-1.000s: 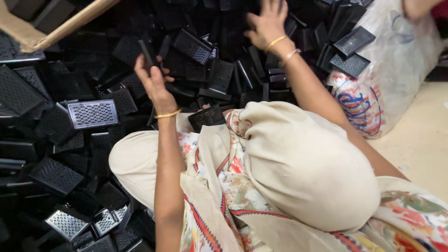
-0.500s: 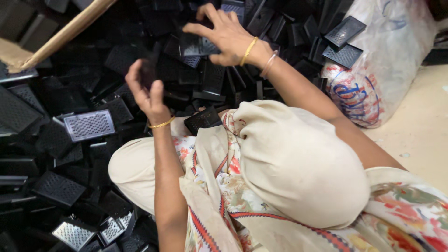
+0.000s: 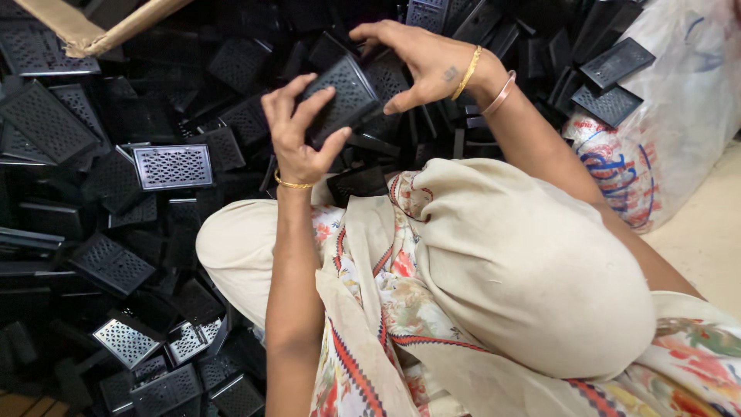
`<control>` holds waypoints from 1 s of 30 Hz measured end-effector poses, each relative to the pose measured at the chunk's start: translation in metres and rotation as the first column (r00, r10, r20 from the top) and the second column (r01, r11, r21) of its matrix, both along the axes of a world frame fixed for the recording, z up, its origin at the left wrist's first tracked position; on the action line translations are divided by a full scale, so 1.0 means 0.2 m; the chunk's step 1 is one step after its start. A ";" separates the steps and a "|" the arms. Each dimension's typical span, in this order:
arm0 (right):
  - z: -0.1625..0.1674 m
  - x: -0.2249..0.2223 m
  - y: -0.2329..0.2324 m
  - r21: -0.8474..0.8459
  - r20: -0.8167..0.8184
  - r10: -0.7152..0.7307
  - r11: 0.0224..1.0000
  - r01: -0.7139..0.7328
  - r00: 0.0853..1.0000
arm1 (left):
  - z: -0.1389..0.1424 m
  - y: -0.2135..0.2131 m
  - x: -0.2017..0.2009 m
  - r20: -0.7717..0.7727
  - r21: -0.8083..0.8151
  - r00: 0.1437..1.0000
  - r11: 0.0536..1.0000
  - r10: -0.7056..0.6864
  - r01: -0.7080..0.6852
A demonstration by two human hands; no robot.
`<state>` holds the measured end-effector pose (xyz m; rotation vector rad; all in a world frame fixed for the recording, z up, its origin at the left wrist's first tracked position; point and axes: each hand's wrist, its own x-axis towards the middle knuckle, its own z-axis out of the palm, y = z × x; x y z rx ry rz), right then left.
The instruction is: The person sits on the floor surrounded by a large pile of small black rectangular components. They repeatedly pick up individual components, turn them over in their hands to inspect them, and place them back into the pile or into a nearby cardboard box.
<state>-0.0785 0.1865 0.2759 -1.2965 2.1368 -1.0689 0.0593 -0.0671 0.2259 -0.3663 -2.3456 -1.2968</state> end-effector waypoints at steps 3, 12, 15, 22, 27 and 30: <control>0.01 0.02 -0.02 0.048 0.130 0.002 0.999 -0.009 0.991 | 0.00 0.02 0.00 0.008 -0.007 0.998 0.997 -0.070 0.070; 0.02 0.07 -0.06 -0.165 0.365 0.011 0.985 0.053 0.931 | -0.02 0.02 -0.01 0.049 0.101 0.995 0.992 -0.085 0.080; 0.03 0.06 -0.07 -0.178 0.331 0.022 0.983 0.039 0.943 | -0.02 0.02 -0.01 0.061 0.116 0.995 0.991 -0.080 0.073; -0.02 0.08 -0.11 -0.172 0.161 -0.017 0.984 0.045 0.987 | -0.04 0.04 -0.01 0.052 0.093 0.997 0.994 -0.065 0.060; -0.17 0.10 -0.13 -0.223 0.287 -0.111 0.958 0.179 0.952 | -0.05 0.06 -0.02 0.064 0.145 0.995 0.988 -0.071 0.062; -0.28 0.10 -0.16 -0.267 0.754 -0.120 0.842 0.469 0.646 | -0.06 0.08 -0.03 -0.096 0.108 0.995 0.994 0.022 -0.011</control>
